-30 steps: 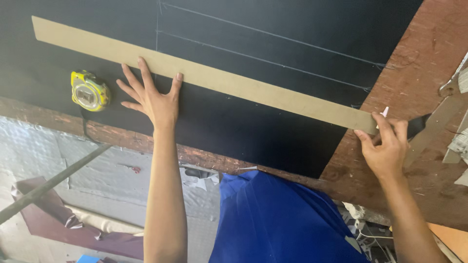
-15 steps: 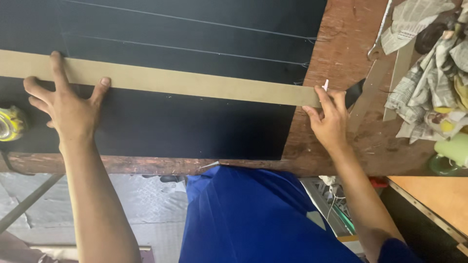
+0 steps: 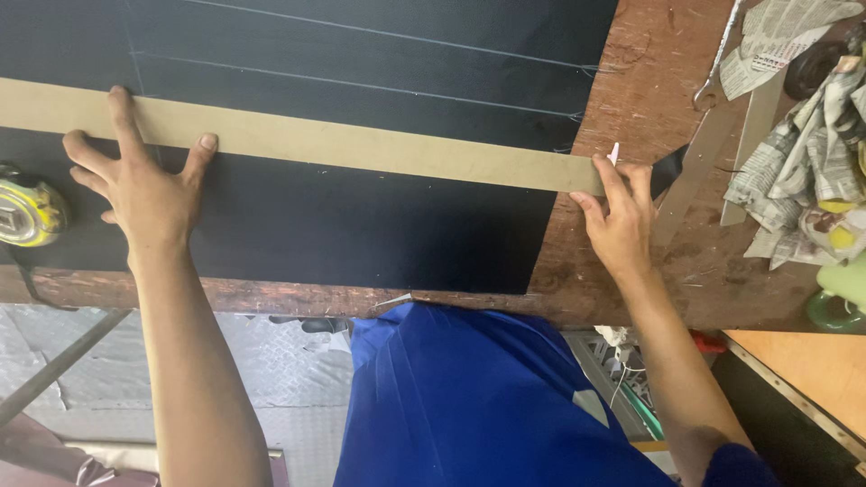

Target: The person measures a large black sheet on a workbench using a yellow tape measure and marks points with a white marker. They then use a long straightedge to draw straight lines between the marks, repeating the process to create a grid pattern on the sheet.

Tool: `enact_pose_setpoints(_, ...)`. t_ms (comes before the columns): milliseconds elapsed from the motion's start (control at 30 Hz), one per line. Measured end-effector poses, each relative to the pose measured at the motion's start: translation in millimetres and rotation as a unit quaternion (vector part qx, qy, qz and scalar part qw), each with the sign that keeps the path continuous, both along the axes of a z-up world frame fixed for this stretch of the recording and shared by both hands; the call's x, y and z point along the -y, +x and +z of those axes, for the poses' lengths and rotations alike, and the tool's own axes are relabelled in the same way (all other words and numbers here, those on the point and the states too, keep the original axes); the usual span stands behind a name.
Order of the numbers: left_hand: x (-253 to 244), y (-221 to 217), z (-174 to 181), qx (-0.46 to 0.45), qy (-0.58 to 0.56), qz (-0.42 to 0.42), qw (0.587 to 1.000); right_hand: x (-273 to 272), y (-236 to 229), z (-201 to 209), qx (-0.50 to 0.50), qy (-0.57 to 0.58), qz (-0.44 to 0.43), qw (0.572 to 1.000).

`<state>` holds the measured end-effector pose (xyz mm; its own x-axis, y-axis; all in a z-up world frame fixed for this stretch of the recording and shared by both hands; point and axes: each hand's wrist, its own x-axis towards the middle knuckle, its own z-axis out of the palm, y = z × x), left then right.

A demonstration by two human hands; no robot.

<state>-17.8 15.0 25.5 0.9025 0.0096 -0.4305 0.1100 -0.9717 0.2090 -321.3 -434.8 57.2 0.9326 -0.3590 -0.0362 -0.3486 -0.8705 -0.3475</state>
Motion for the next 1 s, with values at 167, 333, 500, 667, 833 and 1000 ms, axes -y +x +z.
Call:
enact_pose_setpoints(167,3.3,1.1,3.7,0.005,0.004,-0.005,1.0,1.7,0.1,0.0,-0.015,0.047,-0.041,0.998)
enact_pose_setpoints(333,-0.4,1.3,-0.2,0.011,0.009,-0.015,1.0,2.7,1.9,3.7,-0.019,0.084,-0.051,0.995)
enact_pose_setpoints(500,-12.9,0.7,-9.0,0.001,0.02,-0.017,1.0,0.6,1.9,1.0,-0.024,0.087,-0.058,0.994)
enact_pose_setpoints(667,-13.7,4.6,-13.9,0.025,0.032,-0.042,0.998,3.0,-6.3,0.1,-0.009,0.045,-0.02,0.999)
enact_pose_setpoints(833,-12.6,-1.2,-8.7,0.064,0.041,-0.04,0.996,0.4,-9.2,-5.6,-0.009,0.02,-0.005,1.0)
enact_pose_setpoints(1000,-5.8,-11.5,-22.2,0.09,-0.011,0.026,0.995,2.6,-16.6,-9.8,-0.021,0.038,-0.022,0.999)
